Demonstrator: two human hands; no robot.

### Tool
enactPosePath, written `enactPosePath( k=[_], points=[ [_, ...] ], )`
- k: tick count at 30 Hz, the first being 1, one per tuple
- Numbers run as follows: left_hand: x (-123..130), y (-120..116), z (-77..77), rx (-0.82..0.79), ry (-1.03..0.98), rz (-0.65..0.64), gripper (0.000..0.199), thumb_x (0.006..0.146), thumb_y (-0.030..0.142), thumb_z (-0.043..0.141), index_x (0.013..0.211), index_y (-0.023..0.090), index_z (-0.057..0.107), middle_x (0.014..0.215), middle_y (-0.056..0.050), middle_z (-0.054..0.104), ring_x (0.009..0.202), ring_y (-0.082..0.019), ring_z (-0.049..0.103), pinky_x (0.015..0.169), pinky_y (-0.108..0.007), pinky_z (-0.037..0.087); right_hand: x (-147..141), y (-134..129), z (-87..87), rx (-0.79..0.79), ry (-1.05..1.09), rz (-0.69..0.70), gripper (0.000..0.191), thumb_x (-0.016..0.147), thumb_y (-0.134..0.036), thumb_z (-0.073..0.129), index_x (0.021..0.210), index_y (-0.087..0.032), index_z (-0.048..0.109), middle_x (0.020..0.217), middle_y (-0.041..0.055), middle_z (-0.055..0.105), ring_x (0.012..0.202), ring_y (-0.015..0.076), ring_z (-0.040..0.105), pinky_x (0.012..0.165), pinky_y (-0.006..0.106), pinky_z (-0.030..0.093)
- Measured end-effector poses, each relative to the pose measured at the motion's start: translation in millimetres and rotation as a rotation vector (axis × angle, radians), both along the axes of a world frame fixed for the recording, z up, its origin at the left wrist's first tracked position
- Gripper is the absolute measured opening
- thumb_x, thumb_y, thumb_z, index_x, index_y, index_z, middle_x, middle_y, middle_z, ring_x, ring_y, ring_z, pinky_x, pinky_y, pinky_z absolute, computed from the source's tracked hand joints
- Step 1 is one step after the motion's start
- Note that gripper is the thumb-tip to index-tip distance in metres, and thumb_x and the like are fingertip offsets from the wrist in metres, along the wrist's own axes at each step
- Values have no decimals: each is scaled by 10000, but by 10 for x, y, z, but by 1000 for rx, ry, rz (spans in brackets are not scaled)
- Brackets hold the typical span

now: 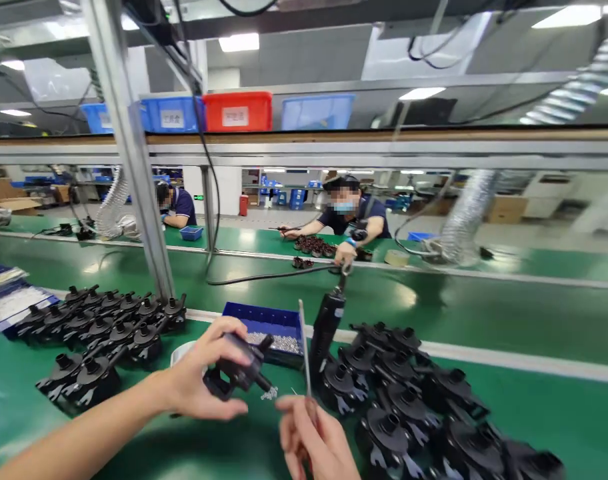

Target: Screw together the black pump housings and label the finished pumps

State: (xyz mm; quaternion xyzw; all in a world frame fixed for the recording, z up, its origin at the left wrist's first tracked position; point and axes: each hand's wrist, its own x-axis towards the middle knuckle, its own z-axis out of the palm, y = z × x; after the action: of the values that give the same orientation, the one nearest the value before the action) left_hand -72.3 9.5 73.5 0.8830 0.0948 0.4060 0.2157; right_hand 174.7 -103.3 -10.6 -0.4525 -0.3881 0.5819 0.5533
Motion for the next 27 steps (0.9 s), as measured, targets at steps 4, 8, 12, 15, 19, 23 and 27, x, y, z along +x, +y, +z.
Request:
enactPosePath(
  k=[4, 8, 12, 15, 19, 23, 27],
  points=[
    [149, -158, -325, 200, 131, -101, 745, 862, 428, 994, 1446, 361, 536, 1448, -150, 538, 1417, -396, 564, 1216, -582, 522, -79, 8, 68, 30, 103, 113, 705, 911, -876, 729, 993, -189, 592, 690, 5, 707, 408, 87, 564, 439, 199, 357],
    [161, -129, -473, 217, 153, -29, 936, 888, 460, 961, 1634, 413, 398, 1591, -184, 411, 1515, -423, 486, 1227, -626, 527, -49, 62, 62, 151, 33, 93, 668, 903, -832, 778, 886, -214, 525, 677, -14, 695, 415, 66, 535, 429, 187, 417],
    [178, -142, -461, -176, 161, 123, 1213, 797, 656, 974, 1728, 431, 231, 1701, -206, 321, 1600, -506, 375, 1266, -742, 418, -46, 63, 93, 163, 14, -12, 673, 895, -843, 775, 904, -203, 567, 673, -24, 669, 434, 61, 519, 431, 182, 396],
    [210, -237, -413, -642, 217, 127, 1053, 949, 729, 799, 1738, 362, 206, 1613, -200, 480, 1431, -415, 566, 1241, -647, 440, -32, 40, 117, 162, -32, -28, 665, 911, -837, 762, 912, -191, 604, 603, -21, 650, 436, 77, 530, 459, 195, 417],
    [258, -354, -361, -968, 157, 1, 1008, 1021, 754, 686, 1757, 296, 173, 1367, -143, 672, 1163, -301, 674, 1123, -503, 505, 2, 16, 95, 159, -21, -48, 619, 936, -785, 777, 901, -189, 614, 634, -2, 681, 449, 84, 551, 464, 201, 428],
    [322, -468, -314, -1026, 63, 34, 908, 1023, 714, 722, 1720, 299, 315, 1365, -125, 704, 1213, -290, 680, 1130, -459, 514, -5, -12, 82, 131, -7, -14, 621, 932, -791, 776, 903, -195, 606, 615, -12, 665, 439, 80, 536, 459, 192, 403],
    [433, -536, -233, -1202, -105, 187, 788, 939, 701, 832, 1543, 257, 588, 1298, -125, 757, 1116, -289, 737, 950, -404, 623, -58, -83, 138, 71, -2, 12, 639, 903, -808, 793, 939, -196, 608, 747, 26, 730, 416, 40, 448, 442, 187, 290]
  ],
)
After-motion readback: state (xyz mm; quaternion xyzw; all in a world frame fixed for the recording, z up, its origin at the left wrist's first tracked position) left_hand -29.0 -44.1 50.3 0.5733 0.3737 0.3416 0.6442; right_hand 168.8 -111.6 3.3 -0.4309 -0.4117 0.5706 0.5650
